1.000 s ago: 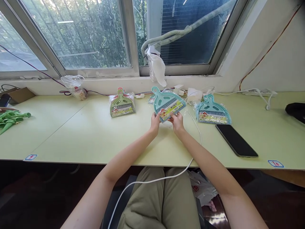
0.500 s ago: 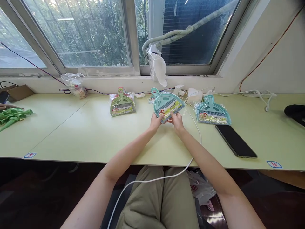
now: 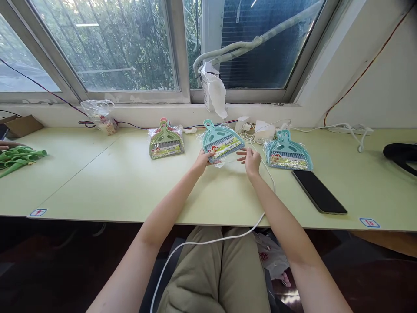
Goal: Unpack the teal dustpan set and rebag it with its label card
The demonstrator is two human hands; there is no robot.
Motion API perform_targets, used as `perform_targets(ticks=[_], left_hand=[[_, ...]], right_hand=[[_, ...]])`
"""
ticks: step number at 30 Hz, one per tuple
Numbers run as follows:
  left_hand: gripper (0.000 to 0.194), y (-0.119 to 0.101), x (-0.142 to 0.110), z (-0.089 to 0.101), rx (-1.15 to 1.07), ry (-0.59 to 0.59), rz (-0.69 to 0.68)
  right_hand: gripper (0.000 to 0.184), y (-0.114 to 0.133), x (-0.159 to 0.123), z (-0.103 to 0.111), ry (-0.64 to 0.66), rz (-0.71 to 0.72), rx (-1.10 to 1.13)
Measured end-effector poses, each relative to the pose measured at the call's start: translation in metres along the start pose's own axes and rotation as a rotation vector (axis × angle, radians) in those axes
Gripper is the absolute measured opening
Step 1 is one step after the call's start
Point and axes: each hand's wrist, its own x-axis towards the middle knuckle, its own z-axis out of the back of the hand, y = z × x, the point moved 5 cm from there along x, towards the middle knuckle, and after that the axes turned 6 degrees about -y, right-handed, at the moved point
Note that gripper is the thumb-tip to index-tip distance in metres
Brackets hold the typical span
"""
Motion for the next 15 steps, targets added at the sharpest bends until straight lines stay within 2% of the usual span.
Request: perform_targets(ticks=[3,6,8,10,12,15], left_hand=[[0.047,-0.006,0.004,0.008,-0.003,0.018,-0.034],[0.048,-0.009,0.003,0.010,-0.001,0.079,-0.090],[0.051,-0.008,0.000,0.006,-0.013,0.129,-0.111],[0.055,-0.006,-0.005,0.001,-0.034,0.168,-0.109],[0.056,-0.005,-0.010,-0.004,-0.058,0.193,-0.102],[0.054,-0.006,-0.015,-0.010,-0.084,0.216,-0.102]], right_hand=[[0.036,0.007,0.000,0.000,0.005,0.122,-0.074],[0.038,0.002,-0.001,-0.006,0.118,0.060,-0.089],[0.037,0.001,-0.004,-0.008,0.145,0.078,-0.146],[0.032,0.008,-0.009,-0.009,0.113,0.225,-0.285],[0.029,0.020,-0.019,-0.013,0.086,0.443,-0.449],[0.031,0.033,-0.033,-0.020,0.097,0.701,-0.586]])
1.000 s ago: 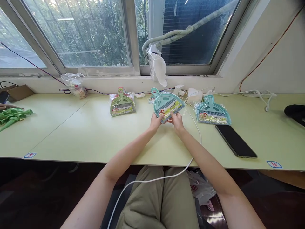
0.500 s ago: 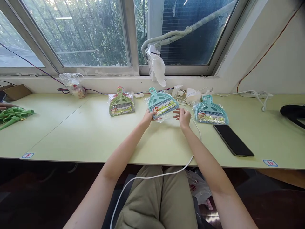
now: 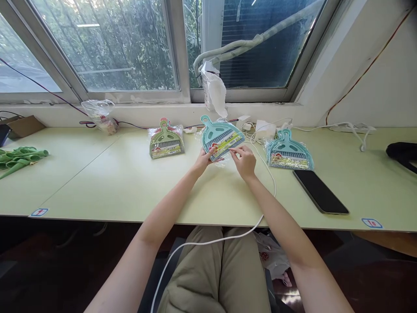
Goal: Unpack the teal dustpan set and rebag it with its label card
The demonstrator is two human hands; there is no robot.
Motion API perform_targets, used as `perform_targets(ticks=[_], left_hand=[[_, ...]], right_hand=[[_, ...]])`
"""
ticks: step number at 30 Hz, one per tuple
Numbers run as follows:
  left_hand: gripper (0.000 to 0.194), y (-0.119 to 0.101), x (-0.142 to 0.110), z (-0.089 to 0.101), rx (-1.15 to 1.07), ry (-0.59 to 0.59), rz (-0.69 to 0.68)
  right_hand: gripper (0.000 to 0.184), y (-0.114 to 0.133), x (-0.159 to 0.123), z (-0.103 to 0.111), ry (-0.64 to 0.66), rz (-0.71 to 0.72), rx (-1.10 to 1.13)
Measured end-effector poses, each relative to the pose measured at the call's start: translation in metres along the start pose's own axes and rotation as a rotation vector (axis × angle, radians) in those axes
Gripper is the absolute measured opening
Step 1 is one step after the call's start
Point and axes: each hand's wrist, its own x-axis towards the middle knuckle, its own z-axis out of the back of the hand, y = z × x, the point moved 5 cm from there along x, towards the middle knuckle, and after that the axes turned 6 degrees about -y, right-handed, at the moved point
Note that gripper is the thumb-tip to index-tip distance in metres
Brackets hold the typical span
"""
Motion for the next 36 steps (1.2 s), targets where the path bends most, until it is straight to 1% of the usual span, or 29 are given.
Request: perform_targets(ticks=[2,4,7,11,18,23,28,30,33,36], left_hand=[[0.054,-0.002,-0.001,-0.002,-0.016,0.006,-0.007],[0.054,-0.004,-0.002,-0.003,-0.027,0.010,-0.010],[0.054,-0.005,-0.004,-0.004,-0.028,0.015,-0.023],[0.054,-0.006,-0.005,-0.006,-0.030,0.035,-0.048],[0.051,-0.004,-0.004,-0.005,-0.012,0.043,-0.050],[0.047,0.000,-0.002,-0.005,-0.023,0.077,-0.073],[0.040,0.000,-0.001,-0.003,-0.054,0.036,-0.079],[0.038,-0.001,-0.002,-0.005,-0.057,0.042,-0.078],[0.039,-0.001,-0.004,-0.006,-0.058,0.052,-0.076],[0.043,0.001,-0.005,-0.007,-0.062,0.037,-0.057]], right_hand=[[0.033,0.008,-0.001,0.001,-0.001,0.091,-0.039],[0.035,0.012,-0.003,0.002,-0.009,0.142,-0.054],[0.036,0.015,-0.004,0.005,-0.023,0.184,-0.074],[0.036,0.018,-0.004,0.005,0.006,0.255,-0.121],[0.036,0.019,-0.004,0.002,0.036,0.318,-0.200],[0.038,0.022,-0.006,0.002,0.046,0.345,-0.245],[0.037,0.022,-0.006,0.001,0.046,0.332,-0.267],[0.037,0.020,-0.006,0.000,0.051,0.318,-0.267],[0.037,0.017,-0.004,-0.002,0.068,0.297,-0.250],[0.037,0.015,-0.003,-0.005,0.084,0.291,-0.199]])
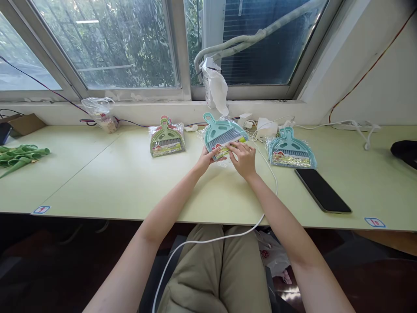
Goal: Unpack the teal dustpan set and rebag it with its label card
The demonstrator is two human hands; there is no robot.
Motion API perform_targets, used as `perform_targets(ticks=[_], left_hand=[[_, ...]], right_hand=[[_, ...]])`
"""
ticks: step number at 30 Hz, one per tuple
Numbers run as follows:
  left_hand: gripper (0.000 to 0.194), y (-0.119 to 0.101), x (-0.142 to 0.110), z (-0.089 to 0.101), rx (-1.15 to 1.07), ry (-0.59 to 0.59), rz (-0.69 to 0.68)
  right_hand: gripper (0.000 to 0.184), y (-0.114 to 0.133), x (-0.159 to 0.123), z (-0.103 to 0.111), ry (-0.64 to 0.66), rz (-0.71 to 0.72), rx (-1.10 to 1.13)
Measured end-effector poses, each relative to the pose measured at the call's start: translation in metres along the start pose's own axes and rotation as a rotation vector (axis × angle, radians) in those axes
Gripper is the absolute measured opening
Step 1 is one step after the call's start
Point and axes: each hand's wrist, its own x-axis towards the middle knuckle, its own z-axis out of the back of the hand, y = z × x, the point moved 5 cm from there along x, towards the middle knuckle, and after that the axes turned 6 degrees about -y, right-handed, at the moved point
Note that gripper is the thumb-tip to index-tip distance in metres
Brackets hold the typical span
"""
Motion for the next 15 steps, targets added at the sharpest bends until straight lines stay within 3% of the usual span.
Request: perform_targets(ticks=[11,15], left_hand=[[0.050,0.0058,-0.0012,-0.0008,0.046,0.027,0.011],[0.050,0.0084,0.0018,0.0029,0.057,0.004,0.003]], right_hand=[[0.043,-0.0006,-0.0008,-0.0095,0.128,-0.035,0.060],[0.042,-0.0016,-0.0011,-0.0106,0.112,-0.037,0.054]])
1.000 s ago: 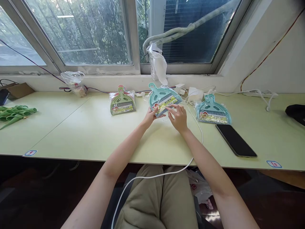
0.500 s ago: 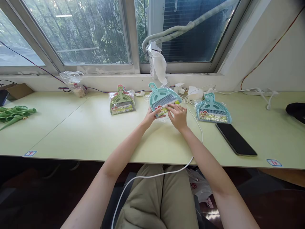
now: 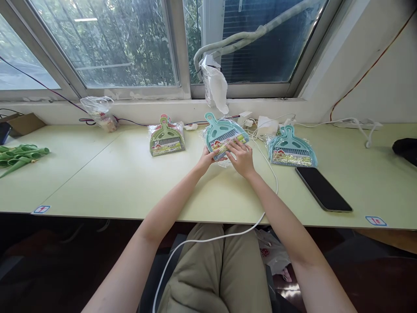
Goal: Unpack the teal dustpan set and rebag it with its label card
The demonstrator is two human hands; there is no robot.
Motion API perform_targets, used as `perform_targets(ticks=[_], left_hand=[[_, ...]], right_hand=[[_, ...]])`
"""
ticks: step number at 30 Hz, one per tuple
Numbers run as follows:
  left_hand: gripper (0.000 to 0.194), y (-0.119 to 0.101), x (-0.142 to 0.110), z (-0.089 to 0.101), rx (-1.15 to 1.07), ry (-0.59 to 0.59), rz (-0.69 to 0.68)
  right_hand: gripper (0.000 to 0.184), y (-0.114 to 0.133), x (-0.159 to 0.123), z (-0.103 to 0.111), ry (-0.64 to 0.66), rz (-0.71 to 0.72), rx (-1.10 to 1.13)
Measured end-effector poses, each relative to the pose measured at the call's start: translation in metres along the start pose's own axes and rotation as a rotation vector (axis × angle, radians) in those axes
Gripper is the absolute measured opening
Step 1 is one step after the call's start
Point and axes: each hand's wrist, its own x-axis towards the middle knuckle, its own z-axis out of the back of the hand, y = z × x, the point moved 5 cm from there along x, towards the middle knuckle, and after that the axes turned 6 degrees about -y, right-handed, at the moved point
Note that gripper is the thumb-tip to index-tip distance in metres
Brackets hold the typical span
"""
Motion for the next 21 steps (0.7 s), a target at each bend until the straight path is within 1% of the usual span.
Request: perform_targets(ticks=[7,16,21], left_hand=[[0.049,0.004,0.006,0.006,0.033,-0.069,-0.003],[0.050,0.003,0.006,0.006,0.056,-0.054,-0.021],[0.055,0.003,0.006,0.006,0.032,-0.047,-0.020]], right_hand=[[0.043,-0.002,-0.002,-0.007,0.008,0.023,0.005],[0.044,-0.004,-0.002,-0.010,0.040,0.032,0.030],[0.045,-0.008,-0.001,-0.012,0.081,0.022,0.055]])
